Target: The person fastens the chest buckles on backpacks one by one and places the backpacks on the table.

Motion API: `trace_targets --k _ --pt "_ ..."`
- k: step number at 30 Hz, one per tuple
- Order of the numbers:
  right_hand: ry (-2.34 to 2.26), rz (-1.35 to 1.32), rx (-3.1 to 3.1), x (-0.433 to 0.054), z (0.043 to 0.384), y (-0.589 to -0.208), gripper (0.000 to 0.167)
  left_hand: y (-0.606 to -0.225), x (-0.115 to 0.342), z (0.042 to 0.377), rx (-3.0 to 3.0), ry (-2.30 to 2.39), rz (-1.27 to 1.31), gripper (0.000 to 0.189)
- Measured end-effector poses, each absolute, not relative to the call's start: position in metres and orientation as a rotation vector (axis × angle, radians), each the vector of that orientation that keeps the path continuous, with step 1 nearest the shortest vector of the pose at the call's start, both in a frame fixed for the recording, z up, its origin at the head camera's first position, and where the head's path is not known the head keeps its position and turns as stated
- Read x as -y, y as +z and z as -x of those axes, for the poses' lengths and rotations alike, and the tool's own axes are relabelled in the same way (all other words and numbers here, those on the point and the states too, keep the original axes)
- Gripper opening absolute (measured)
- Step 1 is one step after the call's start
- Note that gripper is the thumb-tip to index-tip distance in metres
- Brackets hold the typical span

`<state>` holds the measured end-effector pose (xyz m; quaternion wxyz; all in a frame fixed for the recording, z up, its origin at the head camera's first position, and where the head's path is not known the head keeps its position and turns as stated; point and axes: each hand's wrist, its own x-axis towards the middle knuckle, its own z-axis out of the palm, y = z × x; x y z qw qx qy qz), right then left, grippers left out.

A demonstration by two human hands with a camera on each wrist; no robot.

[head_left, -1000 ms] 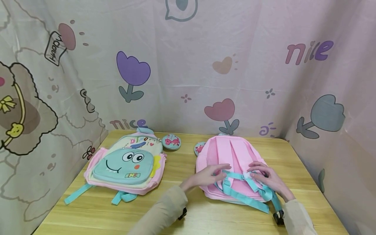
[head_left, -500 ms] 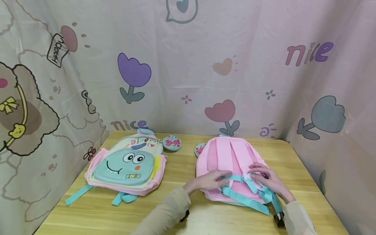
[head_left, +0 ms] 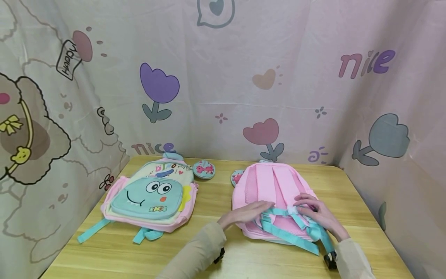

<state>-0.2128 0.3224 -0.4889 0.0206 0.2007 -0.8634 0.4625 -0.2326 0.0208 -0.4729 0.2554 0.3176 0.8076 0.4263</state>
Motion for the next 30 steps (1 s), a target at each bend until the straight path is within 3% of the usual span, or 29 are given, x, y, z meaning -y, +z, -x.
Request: trace_targets --k 7,18,30 --pt "1.411 -0.633 2.685 -0.323 0.214 -0.49 0.013 -0.472 -0.018 0.235 -2.171 1.207 -0.802 0.078" --pt "1.414 -0.608 2.716 -0.323 0.213 -0.49 0.012 -0.473 -0.015 0.239 -2.054 1.326 -0.775 0.085" --pt "1.423 -0.738 2.661 -0.321 0.212 -0.489 0.018 -0.477 -0.009 0.241 -1.962 1.353 -0.945 0.062"
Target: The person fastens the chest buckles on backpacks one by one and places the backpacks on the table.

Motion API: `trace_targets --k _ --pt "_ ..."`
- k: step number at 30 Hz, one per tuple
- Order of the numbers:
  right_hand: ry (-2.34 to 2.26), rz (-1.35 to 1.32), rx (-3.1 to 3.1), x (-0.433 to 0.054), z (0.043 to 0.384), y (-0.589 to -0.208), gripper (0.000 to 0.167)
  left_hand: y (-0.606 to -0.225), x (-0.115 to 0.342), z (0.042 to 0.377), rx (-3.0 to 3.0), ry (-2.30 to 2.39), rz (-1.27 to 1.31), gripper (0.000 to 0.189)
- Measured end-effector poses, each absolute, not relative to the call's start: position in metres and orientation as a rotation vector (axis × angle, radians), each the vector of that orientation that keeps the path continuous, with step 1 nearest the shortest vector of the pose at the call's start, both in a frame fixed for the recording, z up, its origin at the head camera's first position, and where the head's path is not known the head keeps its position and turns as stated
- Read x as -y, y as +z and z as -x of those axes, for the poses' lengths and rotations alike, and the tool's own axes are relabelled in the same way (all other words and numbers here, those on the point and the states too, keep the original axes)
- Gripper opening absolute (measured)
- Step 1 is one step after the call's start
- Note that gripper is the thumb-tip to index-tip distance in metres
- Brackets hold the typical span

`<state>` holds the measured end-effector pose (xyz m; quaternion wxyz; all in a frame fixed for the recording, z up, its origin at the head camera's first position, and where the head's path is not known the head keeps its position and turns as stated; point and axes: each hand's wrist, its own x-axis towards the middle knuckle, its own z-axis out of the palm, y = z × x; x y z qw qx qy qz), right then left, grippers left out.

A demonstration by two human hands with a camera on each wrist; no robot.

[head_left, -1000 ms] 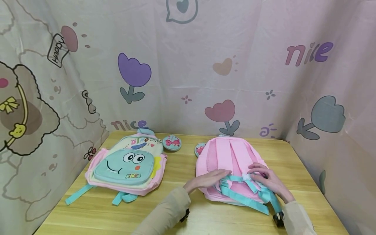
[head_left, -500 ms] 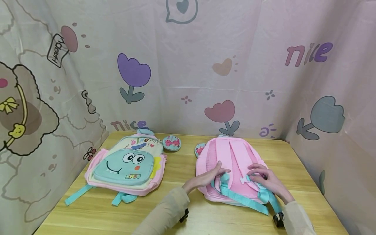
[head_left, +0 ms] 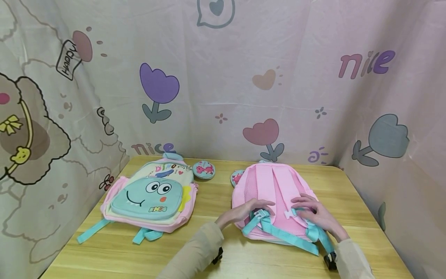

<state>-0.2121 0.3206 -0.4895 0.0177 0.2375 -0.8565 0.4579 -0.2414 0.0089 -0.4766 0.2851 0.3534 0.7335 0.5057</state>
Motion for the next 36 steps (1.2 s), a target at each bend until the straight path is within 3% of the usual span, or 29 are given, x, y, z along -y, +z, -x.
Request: trace_targets --k 11,36 --pt "1.406 -0.711 2.763 -0.32 0.2125 -0.4881 0.025 -0.4803 -0.007 0.2456 -1.827 1.47 -0.958 0.058" --pt "1.432 -0.63 2.753 -0.3149 0.2101 -0.4857 0.02 -0.4791 -0.0036 0.2436 -1.926 1.377 -1.023 0.045"
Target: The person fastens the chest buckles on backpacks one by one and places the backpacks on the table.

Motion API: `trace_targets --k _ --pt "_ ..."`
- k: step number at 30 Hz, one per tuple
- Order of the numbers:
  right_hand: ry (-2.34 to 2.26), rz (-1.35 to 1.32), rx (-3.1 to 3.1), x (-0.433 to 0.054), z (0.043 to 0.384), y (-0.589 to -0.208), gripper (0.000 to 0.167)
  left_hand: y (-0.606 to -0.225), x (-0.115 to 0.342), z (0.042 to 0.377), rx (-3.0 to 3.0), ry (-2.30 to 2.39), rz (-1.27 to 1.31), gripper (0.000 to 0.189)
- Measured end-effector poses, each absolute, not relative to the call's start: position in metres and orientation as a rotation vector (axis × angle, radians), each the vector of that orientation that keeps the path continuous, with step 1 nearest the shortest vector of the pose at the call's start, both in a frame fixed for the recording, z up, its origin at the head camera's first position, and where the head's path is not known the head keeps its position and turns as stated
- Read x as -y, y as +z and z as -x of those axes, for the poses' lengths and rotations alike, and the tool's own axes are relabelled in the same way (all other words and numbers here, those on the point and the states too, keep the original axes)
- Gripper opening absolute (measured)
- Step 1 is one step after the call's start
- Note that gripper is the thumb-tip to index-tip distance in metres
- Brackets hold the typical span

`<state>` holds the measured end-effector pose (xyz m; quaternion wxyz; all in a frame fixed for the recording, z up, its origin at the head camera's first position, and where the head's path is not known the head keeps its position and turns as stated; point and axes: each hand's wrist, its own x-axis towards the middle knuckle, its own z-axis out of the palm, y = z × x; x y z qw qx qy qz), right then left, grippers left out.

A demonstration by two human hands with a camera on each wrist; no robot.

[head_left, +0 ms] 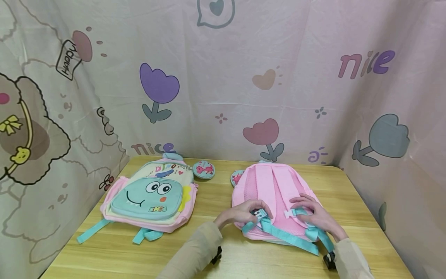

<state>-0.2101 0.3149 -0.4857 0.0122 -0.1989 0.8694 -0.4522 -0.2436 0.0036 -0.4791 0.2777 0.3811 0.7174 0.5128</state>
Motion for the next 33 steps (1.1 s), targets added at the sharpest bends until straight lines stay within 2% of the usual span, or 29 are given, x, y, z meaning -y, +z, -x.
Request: trace_targets --k 13,33 --pt "-1.4 0.682 -2.716 -0.3153 0.2097 -0.4854 0.02 -0.4795 -0.0036 0.2438 -1.891 1.411 -0.975 0.025" --pt "-1.38 0.669 -2.759 -0.3146 0.2096 -0.4883 0.018 -0.4808 -0.0098 0.2412 -1.958 1.473 -0.858 0.022"
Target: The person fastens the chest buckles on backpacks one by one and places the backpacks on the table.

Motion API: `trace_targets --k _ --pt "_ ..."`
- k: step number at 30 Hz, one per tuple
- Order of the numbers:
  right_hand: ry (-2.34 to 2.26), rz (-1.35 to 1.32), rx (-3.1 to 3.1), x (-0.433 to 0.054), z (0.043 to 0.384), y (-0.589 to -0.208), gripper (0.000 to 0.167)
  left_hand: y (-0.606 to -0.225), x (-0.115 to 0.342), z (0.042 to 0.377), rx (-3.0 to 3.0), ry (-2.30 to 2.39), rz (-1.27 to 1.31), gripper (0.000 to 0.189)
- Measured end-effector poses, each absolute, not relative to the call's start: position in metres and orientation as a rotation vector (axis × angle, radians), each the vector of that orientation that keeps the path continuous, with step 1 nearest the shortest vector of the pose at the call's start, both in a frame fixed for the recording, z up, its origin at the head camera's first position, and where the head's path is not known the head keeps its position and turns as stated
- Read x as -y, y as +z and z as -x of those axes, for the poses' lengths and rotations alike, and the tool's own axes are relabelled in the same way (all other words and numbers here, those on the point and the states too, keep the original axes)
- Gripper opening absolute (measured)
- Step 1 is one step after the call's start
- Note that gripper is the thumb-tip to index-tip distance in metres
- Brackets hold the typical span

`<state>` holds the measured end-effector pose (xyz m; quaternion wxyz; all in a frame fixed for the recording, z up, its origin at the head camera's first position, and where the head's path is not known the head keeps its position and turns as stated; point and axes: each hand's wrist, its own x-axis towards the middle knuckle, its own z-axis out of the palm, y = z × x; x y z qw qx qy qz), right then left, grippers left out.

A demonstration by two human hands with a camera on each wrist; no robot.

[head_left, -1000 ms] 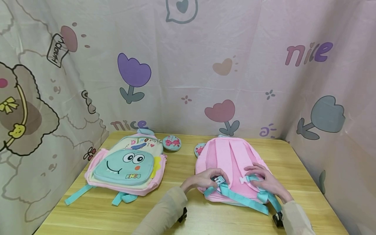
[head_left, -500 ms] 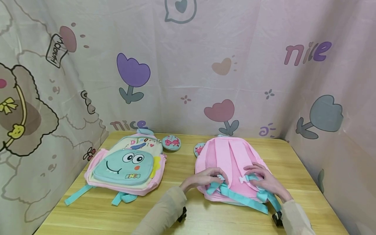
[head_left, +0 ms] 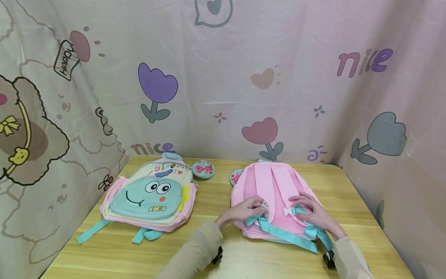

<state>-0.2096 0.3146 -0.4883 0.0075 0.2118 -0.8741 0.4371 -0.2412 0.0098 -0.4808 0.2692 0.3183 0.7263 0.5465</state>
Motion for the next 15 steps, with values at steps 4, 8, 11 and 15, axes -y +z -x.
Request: trace_targets --k 4,8,11,15 --pt "1.325 -0.659 2.732 -0.314 0.21 -0.488 0.018 -0.477 -0.013 0.239 -2.022 1.49 -0.843 0.019" --pt "1.27 -0.68 2.716 -0.313 0.209 -0.488 0.019 -0.476 -0.018 0.236 -2.081 1.521 -0.83 0.017" --pt "1.24 -0.682 2.72 -0.312 0.21 -0.488 0.02 -0.479 -0.019 0.236 -2.106 1.539 -0.826 0.016" --pt "1.156 -0.687 2.725 -0.309 0.209 -0.486 0.022 -0.481 -0.021 0.236 -2.136 1.546 -0.819 0.015"
